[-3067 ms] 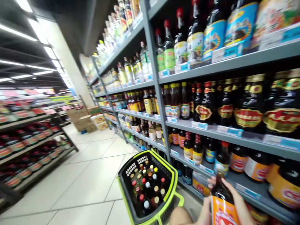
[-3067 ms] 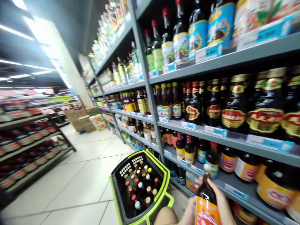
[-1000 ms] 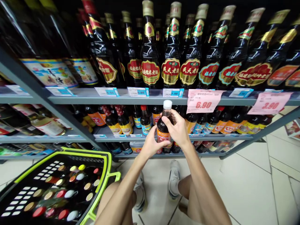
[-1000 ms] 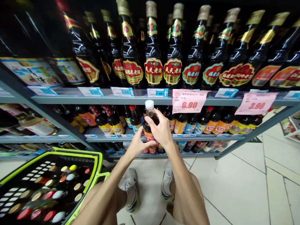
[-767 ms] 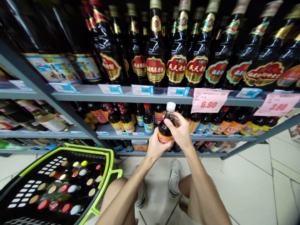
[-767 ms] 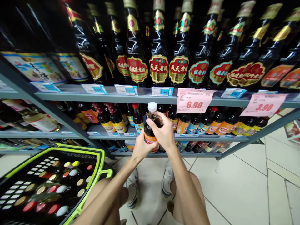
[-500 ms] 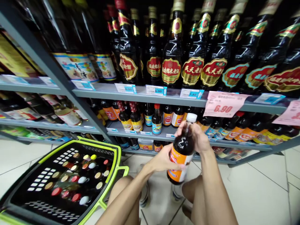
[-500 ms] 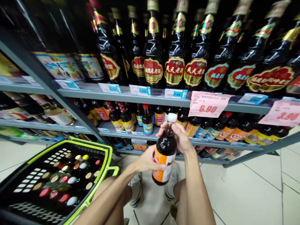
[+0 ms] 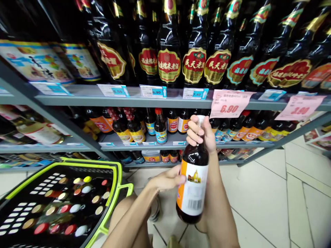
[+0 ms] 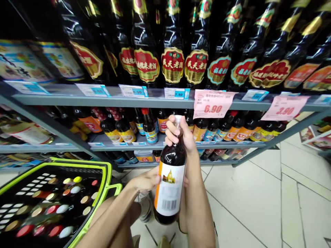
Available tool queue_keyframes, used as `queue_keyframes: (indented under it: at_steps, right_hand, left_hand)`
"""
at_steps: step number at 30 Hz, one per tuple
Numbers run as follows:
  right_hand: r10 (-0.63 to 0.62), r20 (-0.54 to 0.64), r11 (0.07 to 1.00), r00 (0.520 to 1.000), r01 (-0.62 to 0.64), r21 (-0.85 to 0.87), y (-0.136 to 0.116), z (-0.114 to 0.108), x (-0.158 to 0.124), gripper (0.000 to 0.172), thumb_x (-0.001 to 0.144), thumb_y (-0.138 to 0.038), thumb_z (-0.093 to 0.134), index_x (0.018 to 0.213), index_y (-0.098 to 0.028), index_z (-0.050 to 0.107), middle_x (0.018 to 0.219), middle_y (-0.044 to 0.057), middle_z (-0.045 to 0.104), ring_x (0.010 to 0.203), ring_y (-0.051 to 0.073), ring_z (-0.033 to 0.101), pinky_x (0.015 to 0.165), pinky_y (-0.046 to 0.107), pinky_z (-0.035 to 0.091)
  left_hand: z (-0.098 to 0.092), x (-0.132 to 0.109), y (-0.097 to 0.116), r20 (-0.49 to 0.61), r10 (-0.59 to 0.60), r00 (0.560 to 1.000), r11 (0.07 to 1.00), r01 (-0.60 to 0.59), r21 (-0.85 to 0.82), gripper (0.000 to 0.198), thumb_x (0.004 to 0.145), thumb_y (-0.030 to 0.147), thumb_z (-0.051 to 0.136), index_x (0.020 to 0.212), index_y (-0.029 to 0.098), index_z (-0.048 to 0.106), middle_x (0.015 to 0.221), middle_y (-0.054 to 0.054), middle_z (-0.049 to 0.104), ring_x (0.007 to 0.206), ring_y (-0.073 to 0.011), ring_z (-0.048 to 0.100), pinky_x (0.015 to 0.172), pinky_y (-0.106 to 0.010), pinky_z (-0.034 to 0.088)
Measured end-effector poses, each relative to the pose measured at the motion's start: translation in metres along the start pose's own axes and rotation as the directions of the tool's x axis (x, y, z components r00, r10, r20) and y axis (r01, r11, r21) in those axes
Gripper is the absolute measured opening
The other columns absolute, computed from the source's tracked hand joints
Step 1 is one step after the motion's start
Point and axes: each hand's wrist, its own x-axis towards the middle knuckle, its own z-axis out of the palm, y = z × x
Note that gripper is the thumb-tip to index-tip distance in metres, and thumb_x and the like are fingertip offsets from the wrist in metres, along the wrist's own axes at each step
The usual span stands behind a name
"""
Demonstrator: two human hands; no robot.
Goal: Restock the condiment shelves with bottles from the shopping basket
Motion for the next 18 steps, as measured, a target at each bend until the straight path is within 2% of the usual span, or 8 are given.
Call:
queue_keyframes:
  at_steps: [3,5,7,10,12,14,15,18]
  right_hand:
    - [-0.085,-0.07,0.994,0.994,0.079,-0.082,-0.017,0.004,-0.005,0.052,0.088,-0.077,0.064,0.097,-0.029,0.05,0.069,-0.009,0.035,0.049,0.01,0.035,0.052,0.026,0.048]
    - [-0.171,-0.155,0.973,0.973,0.141,-0.184,-0.022,0.007,-0.009,0.045,0.091,-0.069,0.068,0.098,-0.028,0.051,0.072,-0.008,0.044,0.054,0.01,0.046,0.058,0.026,0.051]
    - [-0.281,-0.274,0.923,0.92,0.181,-0.34,-0.021,0.011,-0.012,0.04,0.094,-0.063,0.068,0.096,-0.027,0.051,0.073,-0.007,0.05,0.059,0.011,0.054,0.06,0.026,0.051]
    - [-0.406,-0.403,0.837,0.82,0.158,-0.523,-0.014,0.016,-0.013,0.037,0.098,-0.061,0.064,0.094,-0.026,0.053,0.07,-0.005,0.056,0.061,0.013,0.059,0.06,0.027,0.051]
    - [-0.415,-0.443,0.814,0.794,0.106,-0.571,-0.013,0.02,-0.014,0.037,0.097,-0.061,0.066,0.093,-0.025,0.056,0.068,-0.004,0.058,0.06,0.015,0.06,0.059,0.029,0.051]
    - [-0.397,-0.467,0.815,0.79,0.07,-0.575,-0.016,0.024,-0.015,0.037,0.092,-0.059,0.073,0.091,-0.024,0.06,0.069,-0.003,0.062,0.06,0.016,0.062,0.059,0.03,0.052]
    - [-0.376,-0.467,0.829,0.8,0.066,-0.555,-0.018,0.024,-0.015,0.037,0.088,-0.058,0.077,0.09,-0.024,0.063,0.071,-0.002,0.064,0.06,0.017,0.062,0.059,0.031,0.052]
    - [-0.254,-0.386,0.918,0.887,0.096,-0.384,-0.021,0.02,-0.012,0.032,0.084,-0.054,0.083,0.093,-0.027,0.069,0.082,0.002,0.068,0.066,0.019,0.065,0.064,0.037,0.056]
  left_hand:
    - [-0.014,-0.002,0.006,-0.206,0.114,0.972,0.991,-0.096,0.095,0.083,0.065,0.081,0.082,0.122,0.021,0.074,0.118,-0.013,0.078,0.123,-0.0392,0.068,0.107,-0.053,0.053]
    - [-0.021,-0.001,0.009,-0.219,0.184,0.958,0.974,-0.148,0.173,0.077,0.075,0.082,0.074,0.12,0.02,0.075,0.12,-0.013,0.077,0.122,-0.037,0.068,0.11,-0.051,0.052]
    - [-0.023,0.004,0.007,-0.176,0.247,0.953,0.949,-0.201,0.243,0.08,0.079,0.082,0.071,0.128,0.018,0.072,0.124,-0.014,0.075,0.123,-0.0371,0.067,0.111,-0.051,0.05]
    - [-0.014,0.015,-0.002,-0.219,0.33,0.918,0.909,-0.247,0.335,0.096,0.068,0.07,0.088,0.142,0.015,0.061,0.132,-0.016,0.072,0.122,-0.0376,0.065,0.108,-0.048,0.052]
    - [-0.005,0.021,-0.01,-0.311,0.353,0.883,0.905,-0.239,0.351,0.099,0.064,0.064,0.094,0.142,0.014,0.059,0.131,-0.016,0.071,0.118,-0.0359,0.067,0.103,-0.045,0.053]
    - [0.0,0.022,-0.015,-0.342,0.339,0.876,0.921,-0.235,0.312,0.097,0.062,0.067,0.093,0.137,0.013,0.061,0.125,-0.015,0.073,0.113,-0.0339,0.068,0.101,-0.044,0.054]
    - [0.0,0.022,-0.017,-0.317,0.308,0.897,0.938,-0.23,0.261,0.098,0.059,0.07,0.093,0.134,0.014,0.063,0.123,-0.015,0.074,0.111,-0.0337,0.068,0.1,-0.044,0.054]
    - [-0.01,0.019,-0.021,-0.24,0.174,0.955,0.984,-0.159,0.083,0.098,0.051,0.072,0.094,0.125,0.014,0.07,0.12,-0.016,0.076,0.113,-0.0367,0.069,0.104,-0.049,0.052]
